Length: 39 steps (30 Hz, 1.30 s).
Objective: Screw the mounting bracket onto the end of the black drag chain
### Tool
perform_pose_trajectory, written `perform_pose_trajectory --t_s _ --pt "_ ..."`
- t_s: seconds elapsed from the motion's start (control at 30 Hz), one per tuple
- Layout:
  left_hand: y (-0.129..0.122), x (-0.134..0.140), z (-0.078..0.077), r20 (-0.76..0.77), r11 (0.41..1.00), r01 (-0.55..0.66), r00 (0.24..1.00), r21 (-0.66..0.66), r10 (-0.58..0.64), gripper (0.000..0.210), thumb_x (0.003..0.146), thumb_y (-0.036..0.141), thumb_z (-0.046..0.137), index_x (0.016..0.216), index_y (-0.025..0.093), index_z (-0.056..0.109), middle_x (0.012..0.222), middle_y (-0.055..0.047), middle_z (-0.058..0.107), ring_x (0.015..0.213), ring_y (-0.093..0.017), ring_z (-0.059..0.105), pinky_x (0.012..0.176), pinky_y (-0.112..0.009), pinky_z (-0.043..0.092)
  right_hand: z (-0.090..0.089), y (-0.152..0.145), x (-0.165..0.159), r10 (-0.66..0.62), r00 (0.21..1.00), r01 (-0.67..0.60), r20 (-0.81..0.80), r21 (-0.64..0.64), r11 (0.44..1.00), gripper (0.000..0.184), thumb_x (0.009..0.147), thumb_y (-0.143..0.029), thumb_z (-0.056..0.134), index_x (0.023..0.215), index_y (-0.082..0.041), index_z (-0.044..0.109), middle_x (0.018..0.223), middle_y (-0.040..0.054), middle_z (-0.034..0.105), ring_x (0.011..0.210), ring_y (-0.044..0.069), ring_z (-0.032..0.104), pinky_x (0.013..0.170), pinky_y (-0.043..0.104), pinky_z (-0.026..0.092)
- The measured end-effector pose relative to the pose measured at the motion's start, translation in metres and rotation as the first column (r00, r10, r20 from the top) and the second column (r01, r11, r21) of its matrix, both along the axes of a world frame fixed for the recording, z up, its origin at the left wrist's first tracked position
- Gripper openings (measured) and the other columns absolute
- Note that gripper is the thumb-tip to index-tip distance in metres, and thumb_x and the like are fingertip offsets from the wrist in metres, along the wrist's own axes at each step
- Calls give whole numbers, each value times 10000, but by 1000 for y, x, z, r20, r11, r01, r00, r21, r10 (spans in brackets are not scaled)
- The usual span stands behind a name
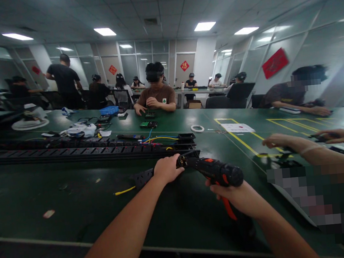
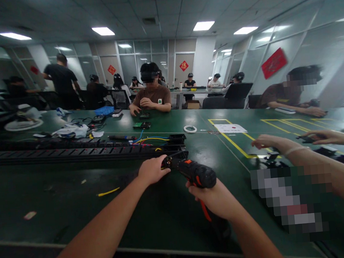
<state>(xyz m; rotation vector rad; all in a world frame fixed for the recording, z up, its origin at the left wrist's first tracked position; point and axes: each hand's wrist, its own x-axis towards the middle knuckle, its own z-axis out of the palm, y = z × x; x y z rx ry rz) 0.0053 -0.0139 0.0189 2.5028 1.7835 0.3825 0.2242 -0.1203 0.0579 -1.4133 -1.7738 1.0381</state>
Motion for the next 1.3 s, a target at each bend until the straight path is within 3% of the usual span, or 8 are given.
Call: perform_pose_trajectory --t_s 0.3,0.47,0.87,1.07,1.3 --pt "3 1 -5 -12 999 8 1000 35 -7 616 825 565 550 1370 306 426 1140 -70 670 1024 -274 628 840 -368 466 -1 3 1 39 999 -39 -2 -26 999 169 786 -270 613 924 -176 640 835 18 652 639 147 582 622 284 494" --pt "3 1 -5 -13 1000 2 1000 29 -1 626 826 567 553 1379 306 420 1158 -75 665 1036 -271 625 847 -361 463 -4 5 3 35 999 -35 -9 -28 999 202 797 -324 629 932 -174 648 858 33 659 648 154 578 619 295 497" --pt "3 1 -5 -24 999 10 1000 38 -9 634 830 568 550 1387 303 405 1162 -73 662 1043 -273 622 848 -368 461 -1 6 5 29 987 -40 -156 -70 997 336 753 -297 652 1068 -186 619 1009 60 674 660 164 617 687 339 524" --pt "4 1 -6 -9 999 18 1000 51 -17 625 825 562 556 1377 303 418 1147 -67 670 1028 -279 628 835 -381 472 -1 6 5 42 993 -47 -108 -50 998 199 767 -307 633 908 -168 647 887 50 674 656 170 603 680 330 502" --pt "2 1 -4 -13 1000 11 1000 27 -11 628 831 562 547 1384 297 412 1186 -75 652 1059 -272 615 865 -374 459 -4 7 7 15 1000 -15 3 -51 999 209 785 -353 632 888 -172 638 715 2 598 627 162 555 607 297 458"
